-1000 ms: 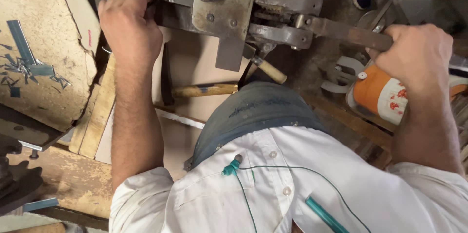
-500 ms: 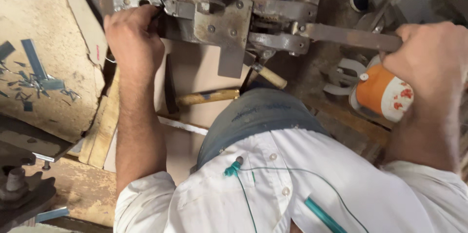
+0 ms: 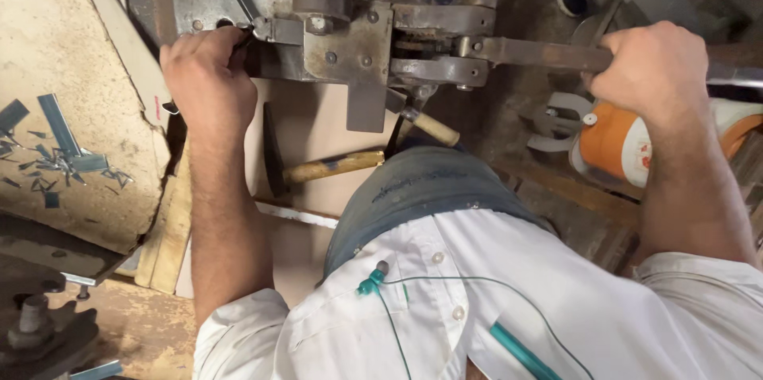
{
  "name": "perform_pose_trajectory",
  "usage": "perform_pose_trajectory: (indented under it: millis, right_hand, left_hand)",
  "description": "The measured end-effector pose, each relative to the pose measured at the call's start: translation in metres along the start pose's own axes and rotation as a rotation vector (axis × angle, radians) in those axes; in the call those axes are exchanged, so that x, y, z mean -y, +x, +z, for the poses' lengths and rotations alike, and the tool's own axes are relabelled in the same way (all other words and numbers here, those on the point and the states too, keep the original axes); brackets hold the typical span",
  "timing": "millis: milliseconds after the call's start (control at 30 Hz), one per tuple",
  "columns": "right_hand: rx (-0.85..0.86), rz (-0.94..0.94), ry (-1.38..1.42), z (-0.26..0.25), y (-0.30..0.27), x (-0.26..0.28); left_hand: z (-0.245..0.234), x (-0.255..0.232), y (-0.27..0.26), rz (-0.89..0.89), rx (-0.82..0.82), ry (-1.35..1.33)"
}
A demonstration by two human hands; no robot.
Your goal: The person repeatedly places metal strips into a manual shear, cuts them, and then uses a hammer to tap the cut edges. The person handles the metal strips one at a time, inspecting them after cutting.
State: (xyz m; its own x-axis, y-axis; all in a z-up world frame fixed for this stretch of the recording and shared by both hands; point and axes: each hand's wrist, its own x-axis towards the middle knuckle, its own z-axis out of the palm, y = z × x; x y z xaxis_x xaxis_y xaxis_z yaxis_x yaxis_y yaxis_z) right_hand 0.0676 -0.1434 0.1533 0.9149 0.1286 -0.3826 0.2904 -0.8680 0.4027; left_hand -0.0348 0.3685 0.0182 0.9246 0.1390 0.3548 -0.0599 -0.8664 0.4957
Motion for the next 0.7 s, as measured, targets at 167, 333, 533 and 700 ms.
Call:
perform_pose_trajectory:
  millis: [167,333,533,700]
  right_hand:
    - [-0.013,0.041,-0.016,-0.014,-0.012,0.004]
    - [-0.215,-0.19,0.127,-0.033,-0.024,0.025]
    - [-0.741,-0.671,0.761,-0.068,-0.063,0.121]
    - [-0.087,-1.282,0.814,-0.056,-0.085,0.252]
  left_hand:
    - [-0.008,-0.008,0.0,0.004,-0.007,0.043]
    - [-0.065,-0.04,-0.002,0.091,-0.187,-0.056]
    - [-0.101,-0.062,-0.062,-0.287,-0.236,-0.986]
    - [-0.082,-0.043,-0.135,-0.463,-0.415,-1.543]
